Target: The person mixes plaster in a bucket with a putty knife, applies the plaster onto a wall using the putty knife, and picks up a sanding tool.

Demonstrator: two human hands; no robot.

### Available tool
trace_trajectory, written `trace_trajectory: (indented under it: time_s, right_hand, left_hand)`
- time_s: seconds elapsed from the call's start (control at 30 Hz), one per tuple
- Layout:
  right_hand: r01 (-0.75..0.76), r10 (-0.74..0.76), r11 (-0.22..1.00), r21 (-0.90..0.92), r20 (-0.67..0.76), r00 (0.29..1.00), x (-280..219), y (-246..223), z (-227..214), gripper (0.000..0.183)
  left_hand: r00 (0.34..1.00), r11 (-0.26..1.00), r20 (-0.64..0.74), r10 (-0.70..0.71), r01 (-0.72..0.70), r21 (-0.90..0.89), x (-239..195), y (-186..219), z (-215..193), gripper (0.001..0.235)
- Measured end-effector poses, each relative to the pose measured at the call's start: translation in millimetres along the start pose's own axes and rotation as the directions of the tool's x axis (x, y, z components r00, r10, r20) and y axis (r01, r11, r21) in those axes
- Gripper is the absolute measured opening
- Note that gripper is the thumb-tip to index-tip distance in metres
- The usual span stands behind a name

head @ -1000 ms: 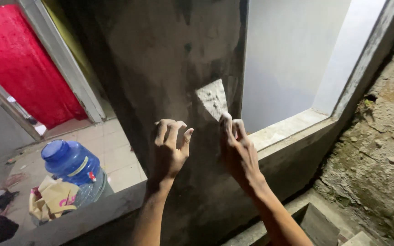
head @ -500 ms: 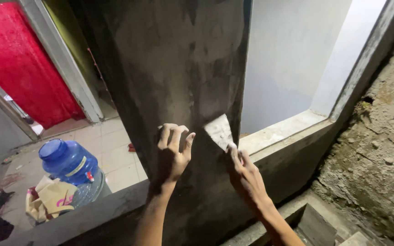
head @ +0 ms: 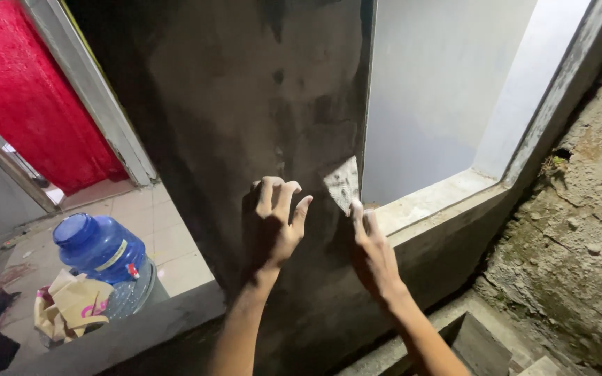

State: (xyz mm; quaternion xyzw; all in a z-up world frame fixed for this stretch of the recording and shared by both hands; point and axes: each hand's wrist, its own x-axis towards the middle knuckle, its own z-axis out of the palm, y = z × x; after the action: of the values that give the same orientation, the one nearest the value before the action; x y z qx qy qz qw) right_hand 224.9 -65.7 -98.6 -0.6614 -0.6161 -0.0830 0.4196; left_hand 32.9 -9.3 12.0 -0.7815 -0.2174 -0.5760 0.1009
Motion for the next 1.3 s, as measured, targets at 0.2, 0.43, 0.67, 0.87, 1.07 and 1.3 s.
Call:
trace_trajectory:
  time_s: [0.2, 0.43, 0.67, 0.87, 1.07, 1.3]
  right_hand:
    - [0.095, -0.095, 0.995, -0.03, -0.031, 0.995, -46, 15, 7, 0.075]
    - [0.297, -0.283, 0.955, 0.001, -0.301, 0.911, 21, 21, 45, 0.065]
    - [0.355, -0.46, 0.835, -0.422, -0.178, 0.87, 42, 29, 92, 0.069]
    - [0.126, -0.126, 0.992, 0.01, 0.025, 0.992, -25, 22, 86, 0.083]
    - [0.386, -0.526, 0.782, -0.489, -0.188, 0.829, -21, 29, 75, 0.071]
    - [-0.047, 0.082, 0.912, 0.407, -0.067, 0.994, 43, 51, 101, 0.054]
  left_hand:
    - [1.0, 1.0, -0.003, -0.031, 0.031, 0.002, -16, -2, 7, 0.019]
    - [0.997, 0.998, -0.045, -0.055, 0.056, 0.013, -13, 4, 4, 0.019]
    - [0.999, 1.0, -0.037, -0.029, 0.029, 0.008, -3, -1, -2, 0.019]
    - [1.0, 1.0, -0.02, -0.018, 0.018, -0.016, -6, -5, -5, 0.019]
    - [0.999, 0.997, 0.006, -0.035, 0.035, -0.065, -9, -8, -11, 0.018]
    - [0.999, 0.996, -0.031, -0.015, 0.013, -0.087, -13, -15, -17, 0.02]
